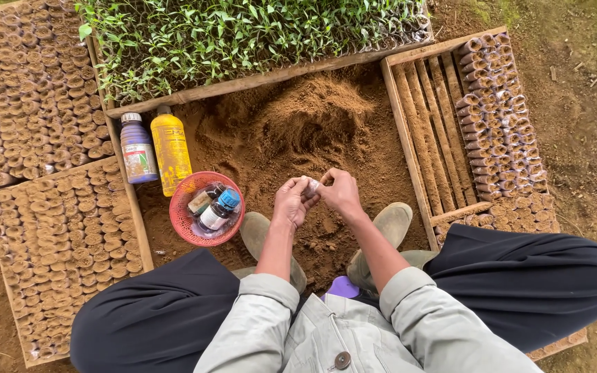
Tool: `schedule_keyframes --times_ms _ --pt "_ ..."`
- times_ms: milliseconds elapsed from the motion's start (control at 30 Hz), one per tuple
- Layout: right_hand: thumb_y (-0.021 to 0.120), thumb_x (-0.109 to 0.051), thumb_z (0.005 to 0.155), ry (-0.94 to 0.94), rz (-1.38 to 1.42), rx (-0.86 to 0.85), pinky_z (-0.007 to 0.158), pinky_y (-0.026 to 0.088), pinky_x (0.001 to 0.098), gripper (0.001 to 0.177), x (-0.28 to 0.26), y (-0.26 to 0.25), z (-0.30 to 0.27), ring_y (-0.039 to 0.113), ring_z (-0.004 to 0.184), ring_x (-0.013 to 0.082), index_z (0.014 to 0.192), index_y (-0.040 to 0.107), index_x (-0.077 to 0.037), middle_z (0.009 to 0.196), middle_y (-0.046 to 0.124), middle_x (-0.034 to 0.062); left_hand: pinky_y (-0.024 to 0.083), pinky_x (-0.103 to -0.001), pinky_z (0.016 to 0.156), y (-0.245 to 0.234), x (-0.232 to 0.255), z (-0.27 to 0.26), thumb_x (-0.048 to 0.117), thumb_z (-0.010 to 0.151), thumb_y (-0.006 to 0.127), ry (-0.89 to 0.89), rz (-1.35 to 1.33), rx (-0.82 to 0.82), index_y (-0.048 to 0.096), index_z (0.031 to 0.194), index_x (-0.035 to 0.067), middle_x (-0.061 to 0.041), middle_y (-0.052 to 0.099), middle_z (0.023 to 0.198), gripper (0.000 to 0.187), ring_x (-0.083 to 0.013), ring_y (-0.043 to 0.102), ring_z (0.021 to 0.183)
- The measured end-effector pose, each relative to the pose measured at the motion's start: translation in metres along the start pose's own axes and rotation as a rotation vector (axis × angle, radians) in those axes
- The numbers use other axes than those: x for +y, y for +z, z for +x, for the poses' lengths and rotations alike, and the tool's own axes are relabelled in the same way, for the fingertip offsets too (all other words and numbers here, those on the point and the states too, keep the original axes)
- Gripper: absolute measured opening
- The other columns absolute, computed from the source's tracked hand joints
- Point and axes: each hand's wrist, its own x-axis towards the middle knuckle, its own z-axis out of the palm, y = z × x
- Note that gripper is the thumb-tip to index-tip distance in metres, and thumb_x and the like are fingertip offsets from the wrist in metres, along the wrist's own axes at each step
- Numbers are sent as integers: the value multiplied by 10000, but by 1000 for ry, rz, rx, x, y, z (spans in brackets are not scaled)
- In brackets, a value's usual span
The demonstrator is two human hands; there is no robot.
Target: Filling seedling trays with soil and placing seeds into the prepared cells.
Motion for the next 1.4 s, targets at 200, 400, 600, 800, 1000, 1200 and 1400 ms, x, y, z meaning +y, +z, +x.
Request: schedule_keyframes --times_ms 200,400,600,800,1000,1200,1400 --pt "898 -288 680 4 401 39 546 451 270 222 17 3 10 562 623 111 739 763 -122 637 657 37 688 -407 721 -2 6 2 176 960 721 -24 -121 -7 687 892 139 -139 754 880 84 -289 773 754" --pt "855 -155 766 -18 632 -2 528 394 194 207 -7 -13 -5 536 644 80 827 724 -7 692 673 77 691 -421 755 -4 13 -1 191 970 715 -27 -200 -30 680 905 134 -160 760 904 93 -300 780 790" --pt "787 -98 852 99 763 -60 486 499 151 136 -26 -41 -15 629 595 94 888 711 10 741 687 103 690 -394 760 0 28 -16 230 1001 677 -37 -259 -71 683 934 141 -157 769 968 111 -299 780 855" --pt "747 -84 887 107 876 -85 626 621 234 145 -51 -66 -31 695 717 136 973 726 30 822 707 100 688 -378 746 0 27 -13 230 1005 670 -39 -285 -101 680 936 161 -145 773 994 98 -298 779 875" --pt "674 6 890 9 864 -166 708 649 296 154 -63 -67 -35 695 769 172 1016 730 76 876 716 160 679 -366 758 -1 23 -7 257 1015 658 -48 -265 -134 689 948 169 -129 780 1001 115 -279 780 888" --pt "625 78 856 -100 730 -182 742 659 342 213 -70 -68 -43 703 797 200 1035 740 94 885 696 201 677 -363 769 0 23 -8 276 1017 653 -51 -268 -145 697 961 168 -111 786 1019 129 -253 780 887" --pt "623 87 850 -122 665 -187 731 664 325 235 -74 -71 -42 711 803 216 1043 757 73 907 722 234 672 -348 728 0 23 -8 288 1011 657 -62 -255 -153 711 935 165 -87 797 972 155 -227 784 828"
